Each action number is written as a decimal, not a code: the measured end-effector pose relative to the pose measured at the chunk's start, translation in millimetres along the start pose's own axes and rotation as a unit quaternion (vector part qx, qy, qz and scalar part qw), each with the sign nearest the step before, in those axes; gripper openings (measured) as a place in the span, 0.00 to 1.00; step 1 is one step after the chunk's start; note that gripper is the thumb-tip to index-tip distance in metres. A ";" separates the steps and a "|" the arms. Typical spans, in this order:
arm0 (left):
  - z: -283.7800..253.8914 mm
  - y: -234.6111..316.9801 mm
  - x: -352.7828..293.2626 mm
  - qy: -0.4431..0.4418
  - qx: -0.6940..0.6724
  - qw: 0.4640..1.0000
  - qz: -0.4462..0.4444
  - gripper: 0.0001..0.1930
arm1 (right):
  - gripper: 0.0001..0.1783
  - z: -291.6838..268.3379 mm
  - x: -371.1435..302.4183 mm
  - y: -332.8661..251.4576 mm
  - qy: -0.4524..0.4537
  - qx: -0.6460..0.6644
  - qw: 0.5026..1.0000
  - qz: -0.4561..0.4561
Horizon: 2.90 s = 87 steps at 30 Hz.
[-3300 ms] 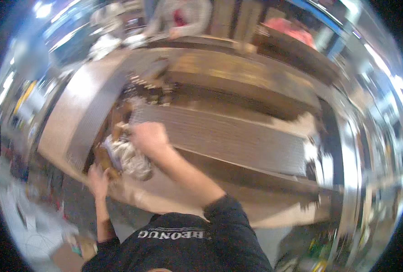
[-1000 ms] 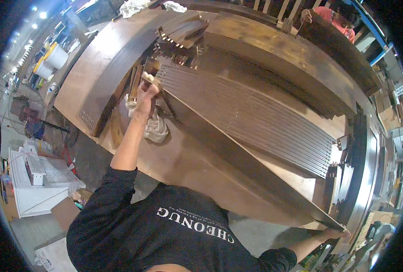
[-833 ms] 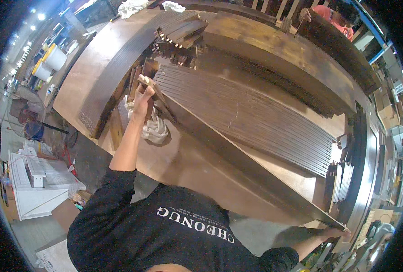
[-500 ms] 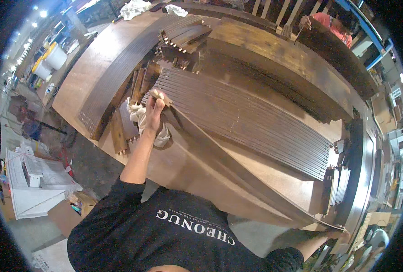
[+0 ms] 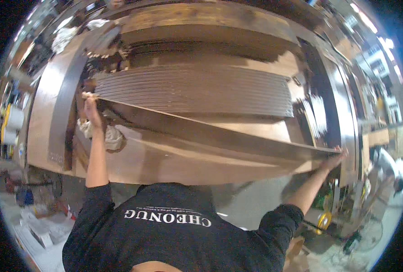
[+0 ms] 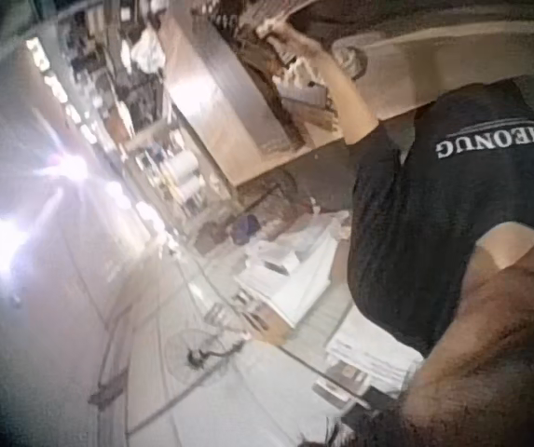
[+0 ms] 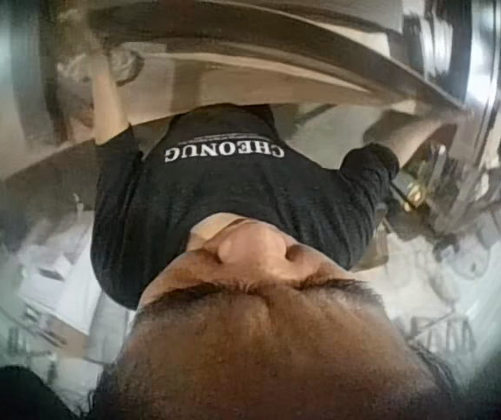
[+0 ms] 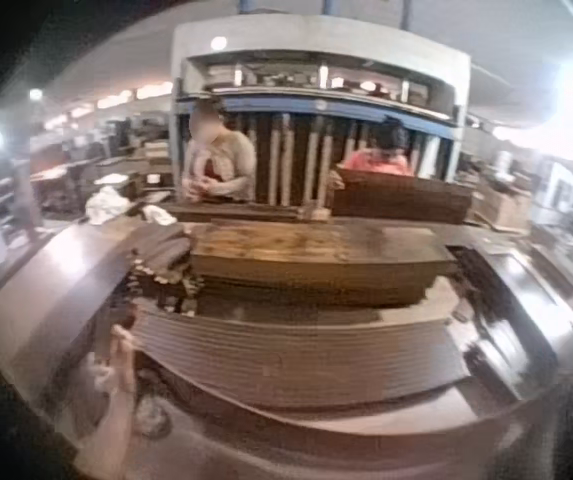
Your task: The person assembles a wooden drawer by inserting slats into grooves and fitting side panels. They repeatedly pick up, align, and insert wooden components, occasionally wiping surfaces with a cloth. The drawer is progressively built and placed on a workbench.
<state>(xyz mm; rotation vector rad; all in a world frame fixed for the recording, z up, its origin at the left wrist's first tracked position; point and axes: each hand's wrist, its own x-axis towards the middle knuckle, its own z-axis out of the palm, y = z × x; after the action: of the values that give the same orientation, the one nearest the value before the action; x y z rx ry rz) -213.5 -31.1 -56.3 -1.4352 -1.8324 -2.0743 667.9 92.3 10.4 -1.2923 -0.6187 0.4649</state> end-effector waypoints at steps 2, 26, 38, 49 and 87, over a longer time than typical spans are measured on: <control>24.4 26.0 -0.8 0.035 -0.089 0.995 -0.035 0.23 | 0.39 16.3 -26.7 -21.2 0.008 -0.044 0.999 -0.026; 233.7 290.0 -94.6 -0.374 0.250 0.806 0.385 0.13 | 0.33 -15.9 -26.2 -17.1 -0.038 0.042 0.997 -0.059; 241.7 291.8 -81.5 -0.400 0.220 0.829 0.324 0.12 | 0.32 -6.8 -15.9 13.3 0.043 -0.193 0.965 -0.172; 268.2 348.4 -89.8 -0.296 0.243 0.828 0.409 0.11 | 0.43 -5.7 -25.1 -15.3 -0.021 -0.115 0.989 -0.086; 220.9 318.6 -83.0 -0.345 0.415 0.836 0.098 0.09 | 0.16 -10.3 -38.8 -12.0 -0.058 0.090 0.989 -0.100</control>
<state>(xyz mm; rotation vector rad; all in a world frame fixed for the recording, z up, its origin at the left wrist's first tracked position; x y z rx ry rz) 144.0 2.1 112.0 -2.0158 -2.1938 -0.4589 645.2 57.2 14.2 -1.0250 -0.7779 0.4207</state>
